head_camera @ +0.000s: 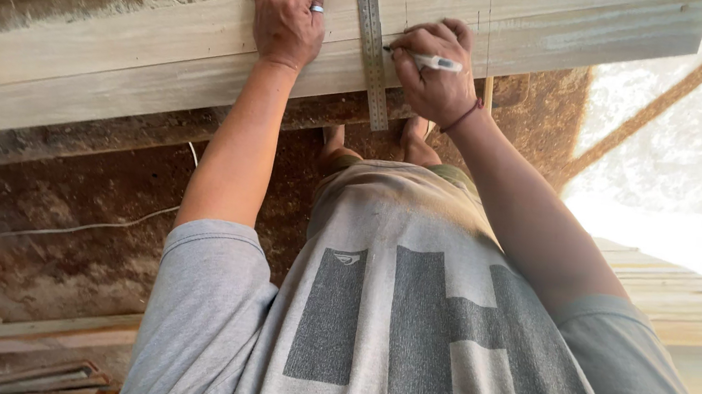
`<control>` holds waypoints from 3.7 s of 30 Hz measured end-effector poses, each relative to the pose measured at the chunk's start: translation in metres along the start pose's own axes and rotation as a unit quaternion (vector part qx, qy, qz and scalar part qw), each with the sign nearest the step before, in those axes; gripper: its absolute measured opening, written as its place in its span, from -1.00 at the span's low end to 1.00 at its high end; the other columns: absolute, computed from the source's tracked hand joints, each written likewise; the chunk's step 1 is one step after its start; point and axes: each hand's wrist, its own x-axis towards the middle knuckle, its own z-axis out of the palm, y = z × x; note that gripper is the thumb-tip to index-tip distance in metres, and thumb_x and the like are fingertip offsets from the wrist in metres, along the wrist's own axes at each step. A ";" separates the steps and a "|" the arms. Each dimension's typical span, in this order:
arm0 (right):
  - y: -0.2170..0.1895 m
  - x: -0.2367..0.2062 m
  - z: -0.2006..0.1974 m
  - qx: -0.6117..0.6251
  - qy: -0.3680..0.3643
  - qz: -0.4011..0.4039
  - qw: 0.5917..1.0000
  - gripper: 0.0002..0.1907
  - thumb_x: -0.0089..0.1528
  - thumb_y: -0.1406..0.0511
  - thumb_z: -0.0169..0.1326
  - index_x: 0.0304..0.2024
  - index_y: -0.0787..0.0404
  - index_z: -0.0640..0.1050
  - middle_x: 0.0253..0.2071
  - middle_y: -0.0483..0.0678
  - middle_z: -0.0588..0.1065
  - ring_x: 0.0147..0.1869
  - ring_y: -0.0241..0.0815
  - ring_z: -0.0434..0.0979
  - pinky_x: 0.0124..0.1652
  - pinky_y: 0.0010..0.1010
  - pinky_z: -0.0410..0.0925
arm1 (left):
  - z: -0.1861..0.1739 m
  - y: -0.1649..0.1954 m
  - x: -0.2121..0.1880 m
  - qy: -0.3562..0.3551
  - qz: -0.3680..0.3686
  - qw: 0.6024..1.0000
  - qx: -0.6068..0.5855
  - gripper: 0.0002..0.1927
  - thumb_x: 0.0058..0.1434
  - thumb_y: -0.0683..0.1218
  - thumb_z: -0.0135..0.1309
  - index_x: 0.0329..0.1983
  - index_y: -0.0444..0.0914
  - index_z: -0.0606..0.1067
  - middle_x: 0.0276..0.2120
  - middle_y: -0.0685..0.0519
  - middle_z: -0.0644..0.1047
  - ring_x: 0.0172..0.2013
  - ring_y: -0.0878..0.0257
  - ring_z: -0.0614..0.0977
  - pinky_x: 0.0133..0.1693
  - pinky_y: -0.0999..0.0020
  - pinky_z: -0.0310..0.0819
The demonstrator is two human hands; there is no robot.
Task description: The person measures and marks wooden boards laid on a workbench. They use a tape measure, a steel ruler and a try square to position marks, then draw lines and cross marks on the boards with a marker, working along several boards one after another.
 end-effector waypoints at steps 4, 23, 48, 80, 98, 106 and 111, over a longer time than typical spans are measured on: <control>-0.006 -0.002 -0.001 0.027 0.052 0.067 0.996 -0.89 0.37 0.32 0.08 -0.13 0.18 0.61 -0.17 -0.08 0.64 -0.01 -0.02 0.57 0.18 -0.17 0.27 | 0.004 -0.003 0.001 0.004 0.011 1.000 -0.012 -0.80 0.39 -0.16 0.12 -0.05 0.01 0.66 0.29 0.18 0.46 0.18 0.05 0.52 0.24 0.05 0.26; -0.077 -0.020 0.069 -0.032 0.084 0.076 0.993 -0.79 0.39 0.36 0.08 0.08 0.18 0.57 0.04 -0.05 0.62 0.20 -0.06 0.58 0.37 0.00 0.13 | -0.032 -0.071 -0.026 -0.009 0.025 1.000 -0.013 -0.67 0.32 -0.20 0.14 0.06 0.06 0.65 0.31 0.16 0.42 0.22 0.08 0.48 0.23 0.02 0.24; -0.069 -0.007 0.073 -0.056 0.059 0.024 0.996 -0.74 0.36 0.36 0.13 0.12 0.15 0.58 -0.02 -0.10 0.63 0.16 -0.09 0.53 0.28 -0.09 0.09 | -0.039 -0.071 -0.025 0.006 0.079 0.997 0.010 -0.49 0.27 -0.29 0.14 0.19 0.08 0.63 0.15 0.04 0.56 0.23 0.05 0.48 0.25 0.05 0.23; -0.061 -0.017 0.057 0.016 0.038 0.064 0.997 -0.81 0.44 0.32 -0.02 0.03 0.18 0.58 -0.06 -0.08 0.65 0.05 -0.11 0.61 0.36 -0.06 0.12 | -0.030 -0.081 -0.026 0.007 0.064 0.998 0.005 -0.51 0.27 -0.34 0.10 0.14 0.04 0.62 -0.02 0.05 0.64 0.07 0.08 0.59 0.18 0.06 0.29; -0.057 -0.032 0.060 0.043 0.057 0.052 0.996 -0.76 0.46 0.33 -0.05 0.12 0.28 0.52 0.03 0.06 0.63 0.10 0.17 0.60 0.36 -0.01 0.27 | -0.089 -0.147 -0.055 -0.009 -0.014 1.000 -0.003 -0.70 0.33 -0.31 0.04 -0.02 -0.10 0.63 -0.14 -0.01 0.65 -0.01 -0.01 0.61 0.13 -0.01 0.25; -0.054 -0.033 0.063 0.024 0.058 0.042 0.997 -0.76 0.49 0.30 -0.03 0.14 0.28 0.52 0.04 0.06 0.63 0.16 0.15 0.60 0.38 0.02 0.22 | -0.100 -0.166 -0.069 0.046 -0.011 0.999 -0.004 -0.76 0.40 -0.25 0.05 -0.01 -0.08 0.62 -0.13 0.00 0.65 -0.01 0.03 0.62 0.10 -0.02 0.26; -0.051 -0.033 0.065 0.016 0.063 0.025 0.998 -0.76 0.50 0.29 -0.02 0.13 0.29 0.53 0.03 0.06 0.64 0.12 0.10 0.61 0.29 -0.06 0.30 | -0.091 -0.164 -0.069 0.039 -0.021 0.999 0.011 -0.61 0.31 -0.34 0.03 0.04 -0.05 0.63 -0.18 0.03 0.65 -0.10 0.10 0.65 0.13 0.00 0.28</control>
